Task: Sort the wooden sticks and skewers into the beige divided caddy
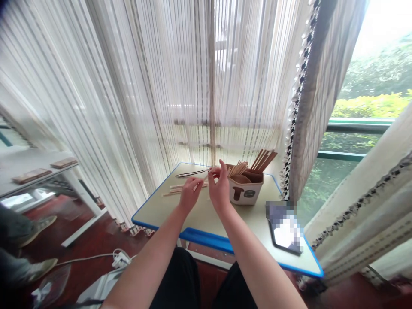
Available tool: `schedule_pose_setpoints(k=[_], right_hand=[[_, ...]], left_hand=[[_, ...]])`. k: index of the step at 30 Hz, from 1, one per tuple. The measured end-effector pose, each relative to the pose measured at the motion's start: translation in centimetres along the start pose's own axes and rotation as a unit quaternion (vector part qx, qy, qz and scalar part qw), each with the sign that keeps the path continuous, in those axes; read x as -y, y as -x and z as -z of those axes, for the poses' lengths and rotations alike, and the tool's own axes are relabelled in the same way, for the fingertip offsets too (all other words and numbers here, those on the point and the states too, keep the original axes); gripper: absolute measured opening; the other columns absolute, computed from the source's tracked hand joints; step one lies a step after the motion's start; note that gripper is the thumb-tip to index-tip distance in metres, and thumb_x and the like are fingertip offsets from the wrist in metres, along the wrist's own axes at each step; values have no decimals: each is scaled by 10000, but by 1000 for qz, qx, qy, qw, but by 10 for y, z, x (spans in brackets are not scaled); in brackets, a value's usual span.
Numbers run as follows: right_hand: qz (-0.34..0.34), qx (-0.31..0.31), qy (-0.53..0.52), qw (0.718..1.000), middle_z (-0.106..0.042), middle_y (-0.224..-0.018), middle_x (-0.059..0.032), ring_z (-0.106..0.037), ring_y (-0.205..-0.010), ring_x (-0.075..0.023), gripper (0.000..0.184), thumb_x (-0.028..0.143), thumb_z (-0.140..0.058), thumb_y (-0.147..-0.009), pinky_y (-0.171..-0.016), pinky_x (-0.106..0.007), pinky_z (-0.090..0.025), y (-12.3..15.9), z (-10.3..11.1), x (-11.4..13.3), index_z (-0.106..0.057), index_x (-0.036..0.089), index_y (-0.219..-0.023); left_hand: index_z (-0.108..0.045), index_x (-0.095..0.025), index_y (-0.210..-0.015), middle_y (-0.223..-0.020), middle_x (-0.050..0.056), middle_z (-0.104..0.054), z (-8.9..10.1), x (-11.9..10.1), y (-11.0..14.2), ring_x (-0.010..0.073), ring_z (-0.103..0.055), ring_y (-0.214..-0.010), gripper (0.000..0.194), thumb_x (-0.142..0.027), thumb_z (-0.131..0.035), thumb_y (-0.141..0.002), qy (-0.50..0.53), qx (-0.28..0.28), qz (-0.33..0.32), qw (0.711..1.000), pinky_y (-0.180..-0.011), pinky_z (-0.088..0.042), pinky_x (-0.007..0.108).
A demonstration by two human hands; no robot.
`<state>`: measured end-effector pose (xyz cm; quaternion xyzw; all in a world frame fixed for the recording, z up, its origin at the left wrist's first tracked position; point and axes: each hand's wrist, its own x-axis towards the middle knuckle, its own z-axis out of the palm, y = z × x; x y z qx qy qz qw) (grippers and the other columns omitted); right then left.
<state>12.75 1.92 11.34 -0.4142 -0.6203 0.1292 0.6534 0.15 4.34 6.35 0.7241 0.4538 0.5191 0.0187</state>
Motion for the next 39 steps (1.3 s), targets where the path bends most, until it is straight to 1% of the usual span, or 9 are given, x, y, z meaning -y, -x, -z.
schedule_pose_setpoints(k=[1, 3, 6, 8, 16, 20, 26, 33, 39], right_hand=[[-3, -2, -5, 1000, -624, -984, -45, -599, -843, -144, 553, 316, -470, -868, -821, -335, -486, -2, 9, 2, -255, 235, -1371], [-12, 8, -7, 1000, -644, -942, -38, -609, -823, -148, 463, 344, -503, -849, -809, -330, -490, -6, 27, 4, -399, 221, -1283], [-23, 39, 3, 999, -663, -884, -51, -621, -797, -168, 261, 387, -556, -810, -763, -316, -500, -13, 54, 8, -602, 193, -978], [-24, 53, 4, 998, -667, -838, -48, -625, -776, -173, 230, 398, -570, -798, -737, -309, -503, -19, 71, 12, -625, 190, -881], [35, 25, -5, 999, -658, -817, -22, -617, -756, -140, 180, 357, -595, -787, -723, -283, -503, -55, 116, 39, -622, 201, -873], [53, -4, 21, 998, -653, -794, -7, -608, -728, -126, 137, 321, -606, -779, -710, -279, -504, -71, 125, 49, -623, 203, -848], [65, -13, 39, 997, -654, -809, -6, -612, -739, -126, 129, 311, -590, -790, -710, -286, -519, -81, 133, 45, -627, 213, -865], [63, -7, 40, 997, -658, -813, -6, -615, -743, -124, 119, 291, -588, -792, -721, -284, -519, -82, 134, 34, -627, 209, -868], [44, 4, 46, 998, -662, -803, -12, -619, -734, -132, 133, 308, -596, -780, -706, -283, -516, -83, 132, 13, -628, 208, -861]], left_hand=[[-654, -213, -953, -894, 40, -615, -5, -7, 1, 141, -576, -845, 230, -299, -446, -909, 19, 10, -4, 1000, -813, -474, 268], [-655, -204, -929, -869, 32, -620, -16, -20, 2, 127, -578, -795, 210, -283, -463, -897, 52, 27, -11, 998, -783, -481, 250], [-653, -196, -936, -826, 22, -632, -31, -39, 3, 111, -573, -717, 189, -270, -489, -875, 90, 43, -15, 995, -725, -489, 233], [-654, -194, -936, -808, 18, -637, -38, -52, 2, 105, -574, -690, 180, -260, -505, -860, 108, 42, -19, 993, -696, -494, 227], [-664, -186, -905, -848, 31, -649, -60, -96, -29, 110, -591, -711, 149, -222, -542, -829, 138, 12, -55, 989, -678, -501, 223], [-669, -184, -926, -840, 32, -665, -68, -109, -47, 111, -593, -673, 153, -217, -557, -828, 150, 13, -63, 987, -667, -500, 231], [-676, -197, -963, -834, 30, -692, -77, -115, -61, 133, -624, -710, 173, -197, -582, -818, 150, 19, -58, 987, -710, -506, 260], [-680, -191, -968, -843, 35, -707, -86, -111, -62, 139, -648, -742, 182, -208, -558, -834, 135, 25, -51, 989, -721, -506, 252], [-687, -204, -958, -835, 25, -716, -94, -110, -56, 141, -653, -735, 197, -225, -522, -853, 112, 46, -27, 992, -718, -505, 251]])
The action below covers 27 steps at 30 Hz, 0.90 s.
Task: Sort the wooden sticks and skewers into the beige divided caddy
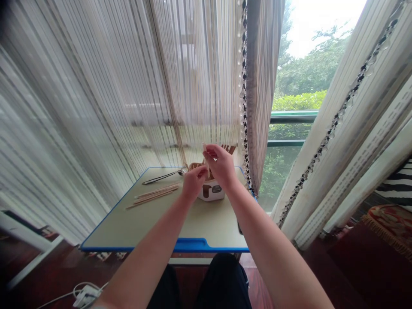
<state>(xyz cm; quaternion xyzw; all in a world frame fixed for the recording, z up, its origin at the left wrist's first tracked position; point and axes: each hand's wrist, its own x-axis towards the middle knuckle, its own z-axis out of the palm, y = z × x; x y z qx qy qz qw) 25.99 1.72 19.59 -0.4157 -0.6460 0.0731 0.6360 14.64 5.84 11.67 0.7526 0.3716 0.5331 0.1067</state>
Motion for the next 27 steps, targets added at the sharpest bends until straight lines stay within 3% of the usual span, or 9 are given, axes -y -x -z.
schedule_pose_setpoints(k=[11, 21, 27], right_hand=[[-44, 27, 29, 998, -670, -762, -19, -638, -717, -154, 116, 273, -614, -737, -695, -295, -521, 5, 3, -23, -631, 198, -823], [-87, 50, 80, 992, -691, -763, -36, -645, -718, -173, 144, 299, -610, -742, -683, -301, -499, 16, 7, -42, -654, 188, -822], [-112, 51, 135, 983, -689, -794, -38, -634, -739, -174, 226, 292, -600, -737, -698, -304, -480, 20, 10, -53, -646, 189, -933]], left_hand=[[-695, -208, -933, -878, 17, -719, -8, 11, 4, 146, -655, -779, 192, -195, -536, -825, 21, 5, 39, 999, -748, -517, 264], [-700, -208, -864, -789, 9, -715, -12, 10, 2, 143, -649, -709, 153, -245, -559, -820, 31, 74, 34, 996, -684, -517, 253], [-698, -202, -932, -874, 22, -718, -10, 5, -6, 153, -655, -797, 184, -232, -552, -823, 0, 121, 67, 990, -737, -511, 254]])
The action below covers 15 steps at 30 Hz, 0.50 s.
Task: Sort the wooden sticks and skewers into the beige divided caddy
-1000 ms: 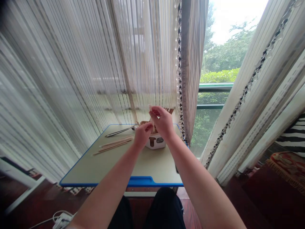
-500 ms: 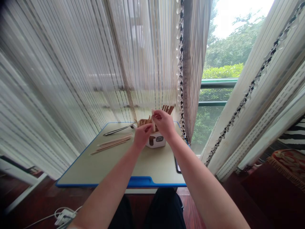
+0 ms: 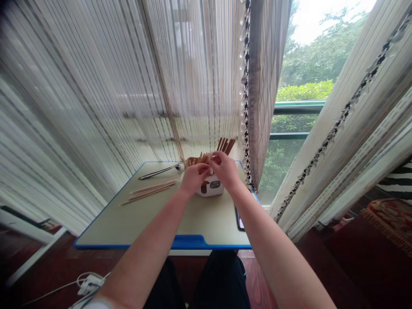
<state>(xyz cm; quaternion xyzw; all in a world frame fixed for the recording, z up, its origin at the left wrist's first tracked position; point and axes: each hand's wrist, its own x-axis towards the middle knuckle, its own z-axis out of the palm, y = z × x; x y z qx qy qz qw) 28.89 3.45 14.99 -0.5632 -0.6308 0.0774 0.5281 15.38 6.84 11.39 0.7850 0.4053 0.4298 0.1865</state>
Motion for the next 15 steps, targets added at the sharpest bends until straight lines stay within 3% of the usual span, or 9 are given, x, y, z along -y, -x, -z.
schedule_pose_setpoints(k=[6, 15], right_hand=[[-19, 34, 26, 999, -685, -800, -38, -624, -752, -176, 152, 283, -583, -736, -686, -288, -459, 2, -2, -9, -646, 192, -840], [-18, 45, 38, 998, -669, -790, -36, -607, -751, -185, 197, 312, -549, -765, -667, -300, -455, 4, -4, -13, -641, 198, -897]], left_hand=[[-717, -223, -880, -834, 13, -717, 2, -3, -3, 159, -646, -803, 197, -233, -527, -831, -72, 38, 14, 997, -726, -490, 244], [-721, -218, -836, -779, 27, -710, -2, -5, -4, 171, -644, -725, 198, -226, -524, -841, -88, 28, -19, 996, -688, -494, 270]])
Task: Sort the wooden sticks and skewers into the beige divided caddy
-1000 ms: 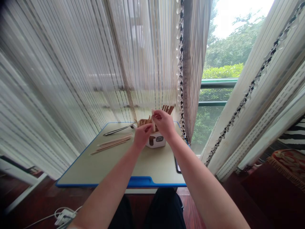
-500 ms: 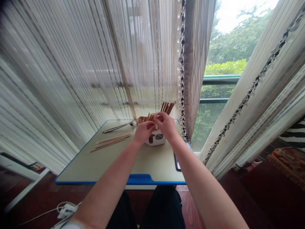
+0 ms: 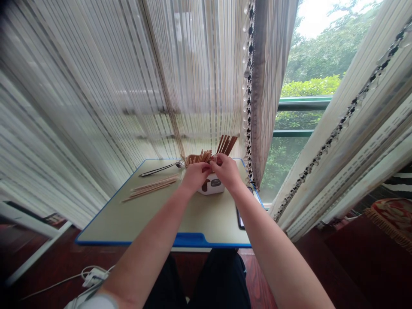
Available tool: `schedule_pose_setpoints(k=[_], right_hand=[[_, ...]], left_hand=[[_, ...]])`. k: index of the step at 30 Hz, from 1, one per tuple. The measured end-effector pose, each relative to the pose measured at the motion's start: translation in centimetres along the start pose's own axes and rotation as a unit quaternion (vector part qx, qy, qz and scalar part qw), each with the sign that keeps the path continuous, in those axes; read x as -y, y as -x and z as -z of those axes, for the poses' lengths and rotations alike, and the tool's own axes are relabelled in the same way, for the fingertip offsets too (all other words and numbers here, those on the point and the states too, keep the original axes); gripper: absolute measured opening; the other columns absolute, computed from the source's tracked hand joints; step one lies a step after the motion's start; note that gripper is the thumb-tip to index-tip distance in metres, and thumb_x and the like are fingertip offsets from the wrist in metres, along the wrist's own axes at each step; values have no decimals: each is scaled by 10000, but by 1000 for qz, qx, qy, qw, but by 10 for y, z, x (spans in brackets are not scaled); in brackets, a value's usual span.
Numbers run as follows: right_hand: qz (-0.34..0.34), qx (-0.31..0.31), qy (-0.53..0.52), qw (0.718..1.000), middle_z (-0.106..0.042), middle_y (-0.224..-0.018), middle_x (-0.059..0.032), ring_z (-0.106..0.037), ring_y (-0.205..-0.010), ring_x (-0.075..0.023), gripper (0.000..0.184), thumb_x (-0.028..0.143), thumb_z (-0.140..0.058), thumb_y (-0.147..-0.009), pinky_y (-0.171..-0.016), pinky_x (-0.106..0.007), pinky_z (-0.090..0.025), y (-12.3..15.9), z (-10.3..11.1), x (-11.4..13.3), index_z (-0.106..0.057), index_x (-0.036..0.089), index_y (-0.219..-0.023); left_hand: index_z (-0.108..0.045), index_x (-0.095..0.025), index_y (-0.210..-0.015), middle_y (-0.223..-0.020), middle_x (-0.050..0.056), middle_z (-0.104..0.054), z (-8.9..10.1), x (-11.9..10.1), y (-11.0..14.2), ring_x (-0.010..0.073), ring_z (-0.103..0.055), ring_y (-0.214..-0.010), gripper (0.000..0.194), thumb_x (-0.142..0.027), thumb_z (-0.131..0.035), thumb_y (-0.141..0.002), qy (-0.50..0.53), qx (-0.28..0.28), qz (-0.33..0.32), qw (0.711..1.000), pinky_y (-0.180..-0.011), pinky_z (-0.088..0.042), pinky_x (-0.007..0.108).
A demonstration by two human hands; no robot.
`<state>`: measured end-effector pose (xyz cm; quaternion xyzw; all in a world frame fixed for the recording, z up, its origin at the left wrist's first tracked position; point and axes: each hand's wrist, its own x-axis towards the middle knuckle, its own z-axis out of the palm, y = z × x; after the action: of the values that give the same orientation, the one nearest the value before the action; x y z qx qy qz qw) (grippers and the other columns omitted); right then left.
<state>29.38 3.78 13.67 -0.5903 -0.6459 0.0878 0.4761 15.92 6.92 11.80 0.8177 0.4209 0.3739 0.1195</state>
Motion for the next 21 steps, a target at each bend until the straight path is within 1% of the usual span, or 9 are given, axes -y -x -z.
schedule_pose_setpoints(k=[2, 4, 7, 9, 12, 14, 16, 18, 21], right_hand=[[21, -25, 6, 999, -665, -846, -47, -603, -780, -190, 228, 296, -552, -763, -704, -318, -463, 1, 1, 2, -627, 194, -953], [65, -98, 25, 993, -648, -937, -69, -590, -851, -204, 264, 273, -548, -768, -775, -352, -462, 5, 2, 8, -602, 189, -1013], [161, -240, 44, 956, -602, -1037, -98, -541, -986, -228, 254, 235, -528, -787, -888, -402, -423, 20, -5, 30, -572, 188, -1033], [232, -266, 29, 935, -587, -1044, -103, -521, -1024, -234, 237, 218, -530, -788, -913, -408, -410, 32, -21, 48, -559, 193, -1022], [305, -131, 5, 943, -596, -1020, -88, -534, -988, -218, 224, 199, -511, -798, -884, -375, -429, 46, -70, 69, -556, 200, -1017], [286, 17, 16, 958, -612, -1013, -75, -545, -951, -203, 235, 185, -478, -812, -850, -339, -440, 49, -115, 74, -566, 195, -1029], [224, 136, 59, 963, -627, -1024, -73, -545, -950, -206, 265, 174, -470, -809, -836, -320, -435, 49, -162, 70, -582, 181, -1049], [190, 195, 114, 955, -625, -1077, -85, -527, -999, -216, 316, 165, -472, -805, -882, -320, -403, 48, -202, 61, -590, 168, -1098], [176, 198, 181, 947, -612, -1133, -83, -492, -1053, -228, 350, 183, -451, -829, -932, -334, -349, 48, -238, 45, -586, 180, -1152]], left_hand=[[-714, -212, -842, -785, 31, -708, 1, -3, 4, 170, -644, -724, 184, -219, -529, -840, 7, -13, -8, 1000, -684, -498, 270], [-697, -200, -892, -827, 35, -708, 6, -4, 12, 162, -643, -738, 168, -215, -542, -832, 24, -45, -24, 998, -694, -504, 265], [-651, -182, -1000, -922, 48, -694, 22, 7, 33, 144, -634, -776, 206, -204, -533, -832, 34, -148, -45, 987, -737, -504, 260], [-628, -173, -1015, -934, 54, -683, 37, 28, 48, 138, -622, -780, 213, -192, -509, -839, 8, -231, -31, 972, -762, -498, 266], [-611, -156, -1014, -935, 67, -668, 59, 77, 69, 154, -607, -804, 214, -176, -505, -830, -73, -293, 42, 952, -806, -483, 294], [-615, -151, -1021, -978, 78, -662, 72, 114, 81, 181, -595, -892, 233, -147, -512, -813, -144, -257, 100, 950, -859, -458, 313], [-633, -157, -1013, -999, 78, -660, 82, 147, 94, 203, -570, -966, 235, -149, -524, -805, -210, -180, 149, 949, -896, -432, 322], [-646, -161, -1006, -985, 74, -658, 87, 171, 107, 213, -552, -979, 230, -163, -527, -809, -258, -107, 176, 944, -904, -413, 328], [-661, -176, -964, -973, 70, -647, 86, 191, 122, 224, -528, -980, 201, -200, -525, -818, -299, -58, 196, 932, -895, -395, 355]])
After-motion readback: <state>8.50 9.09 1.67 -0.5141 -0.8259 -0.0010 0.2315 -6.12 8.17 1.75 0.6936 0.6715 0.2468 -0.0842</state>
